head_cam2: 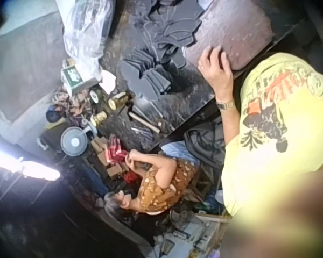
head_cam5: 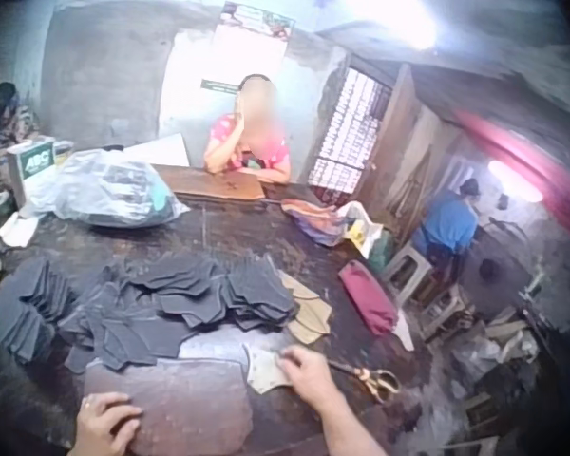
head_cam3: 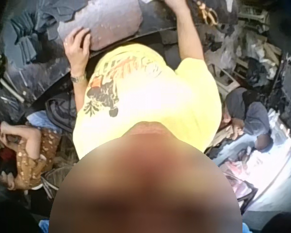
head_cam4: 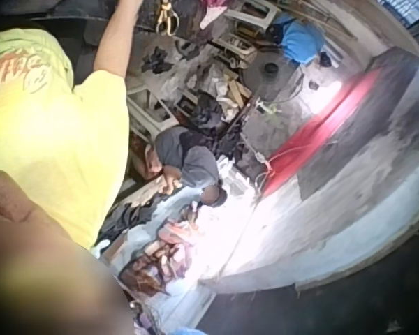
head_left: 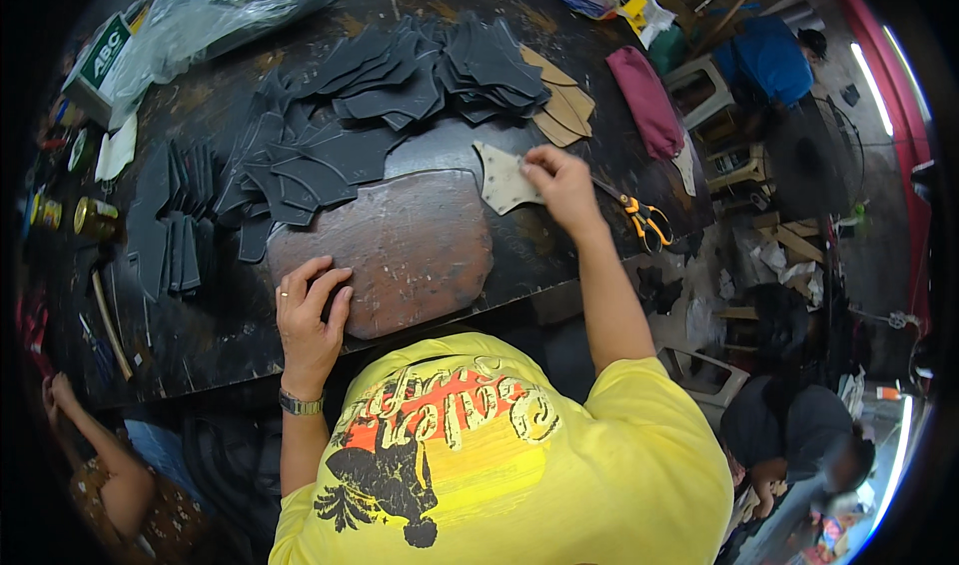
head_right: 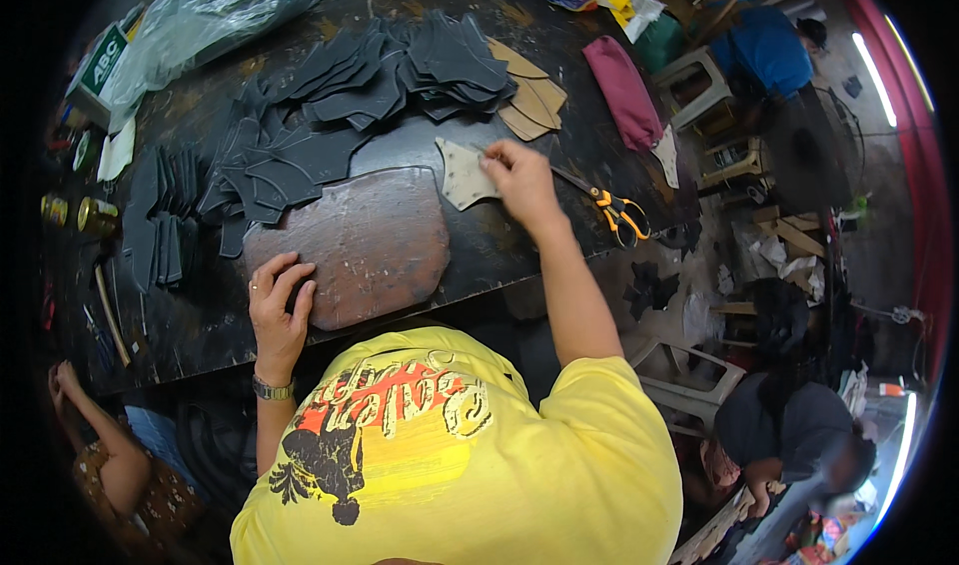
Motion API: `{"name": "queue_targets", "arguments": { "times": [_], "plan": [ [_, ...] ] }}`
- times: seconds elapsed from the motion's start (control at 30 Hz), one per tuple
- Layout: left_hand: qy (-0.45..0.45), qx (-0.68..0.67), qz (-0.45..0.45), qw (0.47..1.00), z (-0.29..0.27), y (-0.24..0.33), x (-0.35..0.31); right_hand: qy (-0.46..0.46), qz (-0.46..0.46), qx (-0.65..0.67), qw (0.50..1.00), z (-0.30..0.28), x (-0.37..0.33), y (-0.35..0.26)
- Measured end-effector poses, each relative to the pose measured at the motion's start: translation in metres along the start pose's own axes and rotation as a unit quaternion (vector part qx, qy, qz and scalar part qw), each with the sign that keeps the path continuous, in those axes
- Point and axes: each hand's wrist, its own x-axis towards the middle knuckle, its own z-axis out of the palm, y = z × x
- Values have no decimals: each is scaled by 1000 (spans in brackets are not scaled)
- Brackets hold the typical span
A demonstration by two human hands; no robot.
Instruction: The person repeatedly places a light-colored template over dark leather pieces on a workbench and uses a small tool to mark or score the template. After marking several pieces, the person gathers the marked leather pieces into a pile and briefly handles a maroon pouch before returning to the leather pieces.
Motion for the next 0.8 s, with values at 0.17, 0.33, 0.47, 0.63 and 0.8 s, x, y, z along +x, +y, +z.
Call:
{"name": "queue_targets", "arguments": {
  "times": [0.17, 0.33, 0.47, 0.63, 0.8],
  "plan": [
    [-35, -8, 15, 999, 0, 17, 14, 159, -130, -135, 969, 23, -32, 7],
    [-93, -23, 88, 992, 11, 25, 41, 148, -90, -152, 973, 21, -30, 3],
    [-154, 102, 115, 976, 28, 20, 53, 154, -92, -144, 973, 22, -31, 1],
    [-167, 133, 116, 970, 34, 16, 51, 158, -91, -137, 974, 23, -32, 1],
    [-154, 105, 105, 977, 31, 17, 50, 151, -89, -115, 978, 20, -33, 0]
  ]
}}
